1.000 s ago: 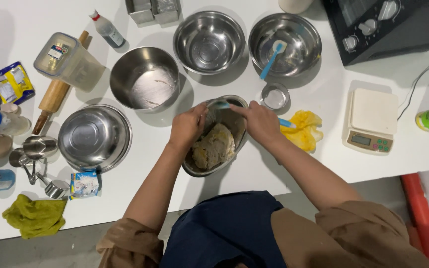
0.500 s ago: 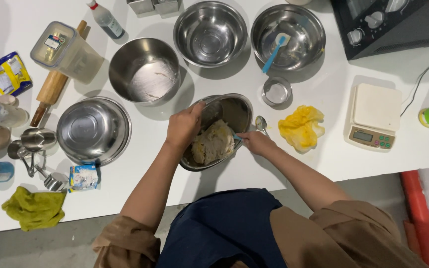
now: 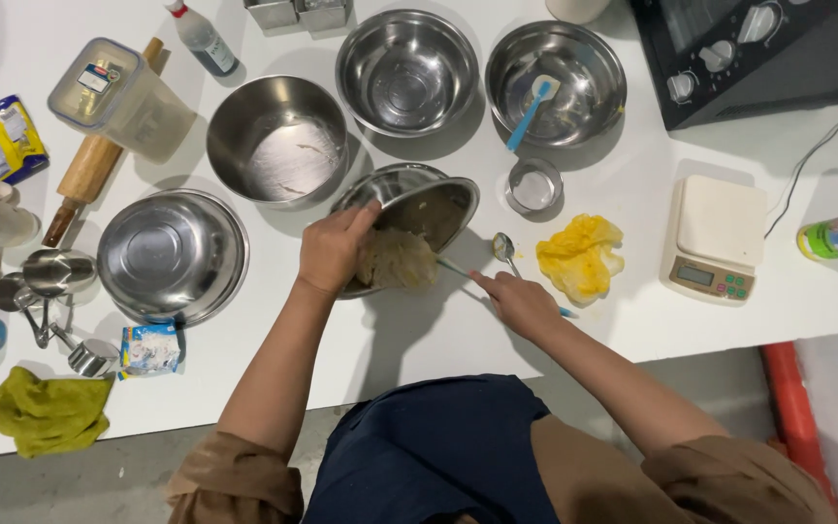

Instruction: Mixing ingredients in a bowl with a spatula and placing the resulting dough on a counter.

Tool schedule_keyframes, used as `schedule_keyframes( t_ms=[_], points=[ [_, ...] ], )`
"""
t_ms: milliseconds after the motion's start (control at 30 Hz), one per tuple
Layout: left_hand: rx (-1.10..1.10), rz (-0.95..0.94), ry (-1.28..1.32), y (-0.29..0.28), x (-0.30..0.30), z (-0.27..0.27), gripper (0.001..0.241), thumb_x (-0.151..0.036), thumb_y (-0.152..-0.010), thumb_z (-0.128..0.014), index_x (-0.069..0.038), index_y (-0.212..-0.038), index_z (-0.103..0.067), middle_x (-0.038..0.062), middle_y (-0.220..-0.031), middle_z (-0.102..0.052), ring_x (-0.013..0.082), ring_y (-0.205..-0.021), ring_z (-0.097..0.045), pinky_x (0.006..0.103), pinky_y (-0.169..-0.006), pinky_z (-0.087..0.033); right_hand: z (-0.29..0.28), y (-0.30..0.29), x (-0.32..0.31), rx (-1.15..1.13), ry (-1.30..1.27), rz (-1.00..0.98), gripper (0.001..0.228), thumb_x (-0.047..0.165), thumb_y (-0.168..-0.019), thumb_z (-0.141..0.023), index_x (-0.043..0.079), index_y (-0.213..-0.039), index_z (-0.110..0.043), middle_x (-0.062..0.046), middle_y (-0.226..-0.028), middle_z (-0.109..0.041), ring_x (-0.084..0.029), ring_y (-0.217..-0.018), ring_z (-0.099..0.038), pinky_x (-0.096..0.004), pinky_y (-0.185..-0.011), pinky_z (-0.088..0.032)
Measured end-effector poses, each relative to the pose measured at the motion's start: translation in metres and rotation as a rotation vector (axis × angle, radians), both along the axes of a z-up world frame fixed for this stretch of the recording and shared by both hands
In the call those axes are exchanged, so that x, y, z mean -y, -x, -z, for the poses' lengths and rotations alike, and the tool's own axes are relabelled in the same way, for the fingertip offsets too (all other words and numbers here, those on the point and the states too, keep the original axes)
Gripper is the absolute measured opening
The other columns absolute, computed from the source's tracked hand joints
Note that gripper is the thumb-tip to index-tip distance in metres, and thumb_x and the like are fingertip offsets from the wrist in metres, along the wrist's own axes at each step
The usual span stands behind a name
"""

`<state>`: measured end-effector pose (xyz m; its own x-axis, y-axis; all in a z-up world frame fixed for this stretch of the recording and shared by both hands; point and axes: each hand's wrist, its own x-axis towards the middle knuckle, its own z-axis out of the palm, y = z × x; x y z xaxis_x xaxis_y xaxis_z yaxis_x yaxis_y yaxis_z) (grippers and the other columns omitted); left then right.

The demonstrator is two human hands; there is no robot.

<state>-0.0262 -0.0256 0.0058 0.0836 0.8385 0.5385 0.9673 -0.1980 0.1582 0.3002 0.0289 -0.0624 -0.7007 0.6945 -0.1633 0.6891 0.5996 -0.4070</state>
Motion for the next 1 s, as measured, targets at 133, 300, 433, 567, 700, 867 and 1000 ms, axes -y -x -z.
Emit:
schedule_keyframes(
  t_ms=[133,300,433,567,700,867,1000],
  points=[
    [-0.013,0.026,-0.009,-0.005,0.001,-0.006,0.04,-0.002,-0.084,-0.065,-0.017,-0.121,-0.065,0.003,-0.084,-0.064,0.0243,-0.071,-0.067,0.0398,-0.06,-0.053,-0.02,0.0,-0.011,0.118,0.008,0.046,0.056,0.01,-0.094,-0.052,0.034,-0.144,-0.058,-0.012,-0.1,-0.068,-0.036,-0.084,-0.069,-0.05,-0.07,-0.056],
    [0.056,0.086,0.022,-0.011,-0.002,-0.004,0.049,0.001,-0.081,-0.064,-0.018,-0.126,-0.066,0.005,-0.084,-0.065,0.0265,-0.073,-0.067,0.0411,-0.063,-0.055,0.0,0.02,-0.039,0.018,-0.224,0.138,0.051,0.011,-0.09,-0.058,0.031,-0.136,-0.065,-0.017,-0.096,-0.065,-0.037,-0.081,-0.069,-0.049,-0.07,-0.056],
    [0.108,0.096,0.024,-0.011,-0.002,-0.001,0.053,0.002,-0.081,-0.064,-0.018,-0.13,-0.065,0.007,-0.088,-0.066,0.0279,-0.077,-0.068,0.0422,-0.066,-0.056,0.017,0.044,-0.062,-0.092,-0.227,0.178,0.043,0.012,-0.096,-0.057,0.024,-0.137,-0.065,-0.018,-0.093,-0.063,-0.038,-0.078,-0.067,-0.051,-0.067,-0.055],
    [0.134,0.088,0.021,-0.01,-0.002,0.004,0.054,0.003,-0.083,-0.064,-0.018,-0.133,-0.064,0.007,-0.094,-0.069,0.0281,-0.079,-0.069,0.0411,-0.069,-0.057,0.073,0.044,-0.083,-0.05,-0.235,0.123,0.042,0.009,-0.094,-0.054,0.019,-0.134,-0.064,-0.019,-0.095,-0.063,-0.04,-0.077,-0.068,-0.051,-0.066,-0.056],
    [0.075,0.14,0.029,-0.012,0.007,-0.006,0.056,0.005,-0.08,-0.062,-0.016,-0.132,-0.065,0.006,-0.095,-0.071,0.0271,-0.08,-0.069,0.04,-0.07,-0.057,0.158,0.044,-0.09,0.166,-0.124,0.098,0.023,0.022,-0.105,-0.056,0.009,-0.119,-0.069,-0.019,-0.103,-0.074,-0.037,-0.093,-0.073,-0.049,-0.081,-0.058],
    [0.046,0.112,0.069,-0.005,0.01,-0.007,0.053,-0.002,-0.079,-0.066,-0.014,-0.13,-0.067,0.007,-0.087,-0.069,0.0277,-0.077,-0.069,0.0404,-0.068,-0.057,0.1,0.048,-0.061,-0.058,0.192,0.046,0.044,0.016,-0.097,-0.052,0.029,-0.136,-0.066,-0.022,-0.106,-0.072,-0.041,-0.096,-0.07,-0.05,-0.083,-0.056],
    [0.07,0.06,-0.069,0.007,0.01,0.005,0.046,0.002,-0.085,-0.063,-0.014,-0.128,-0.067,0.007,-0.101,-0.074,0.0266,-0.083,-0.072,0.0377,-0.07,-0.058,0.064,0.036,-0.047,0.042,0.256,0.032,0.042,0.024,-0.099,-0.053,0.034,-0.139,-0.062,-0.018,-0.108,-0.072,-0.04,-0.096,-0.069,-0.05,-0.082,-0.055]
  ],
)
